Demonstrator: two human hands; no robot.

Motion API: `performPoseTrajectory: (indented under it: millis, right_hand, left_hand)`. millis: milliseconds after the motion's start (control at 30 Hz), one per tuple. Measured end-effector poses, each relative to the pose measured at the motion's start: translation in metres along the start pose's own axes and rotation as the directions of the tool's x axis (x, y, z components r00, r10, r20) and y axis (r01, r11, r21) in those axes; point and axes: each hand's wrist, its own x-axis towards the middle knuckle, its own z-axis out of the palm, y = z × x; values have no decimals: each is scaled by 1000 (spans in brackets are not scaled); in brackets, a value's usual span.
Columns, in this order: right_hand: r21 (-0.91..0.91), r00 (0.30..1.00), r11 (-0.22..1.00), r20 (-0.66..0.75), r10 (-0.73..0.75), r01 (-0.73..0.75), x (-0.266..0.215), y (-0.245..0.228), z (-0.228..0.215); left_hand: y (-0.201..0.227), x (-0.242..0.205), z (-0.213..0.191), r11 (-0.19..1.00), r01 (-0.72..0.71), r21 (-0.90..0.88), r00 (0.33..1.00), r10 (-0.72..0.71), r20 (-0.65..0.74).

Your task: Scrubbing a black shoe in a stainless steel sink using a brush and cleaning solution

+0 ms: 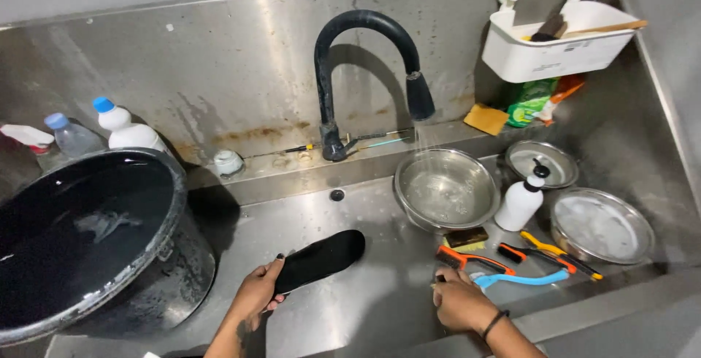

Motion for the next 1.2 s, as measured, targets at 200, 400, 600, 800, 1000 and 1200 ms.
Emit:
performPoseTrajectory:
  millis: [200, 400, 600, 800, 1000, 1200]
  right_hand:
    - [95, 871, 966, -461, -172, 241, 57, 41, 43]
    - [381, 870, 909, -492, 42, 171, 59, 45, 30]
    - [417, 791, 904, -520, 322, -93, 24, 96, -35]
    - [328, 180, 925, -938, 295, 191, 36, 174, -105]
    - [309, 288, 840, -938, 193, 445, 69, 176, -130]
    - [534, 312, 807, -835, 454, 253, 40, 159, -111]
  left_hand:
    - [-10, -15, 1, 978, -190, -85, 979, 195, 59]
    - [-21, 9, 7, 926, -332, 179, 943, 331, 35]
    - [-29, 52, 11, 861, -341, 378, 939, 329, 99]
    - [6, 5, 14, 939, -245, 243, 970, 239, 55]
    - [9, 1, 12, 967, -243, 73, 970, 244, -5]
    - [-26, 46, 2, 848, -88, -523, 984, 156, 88]
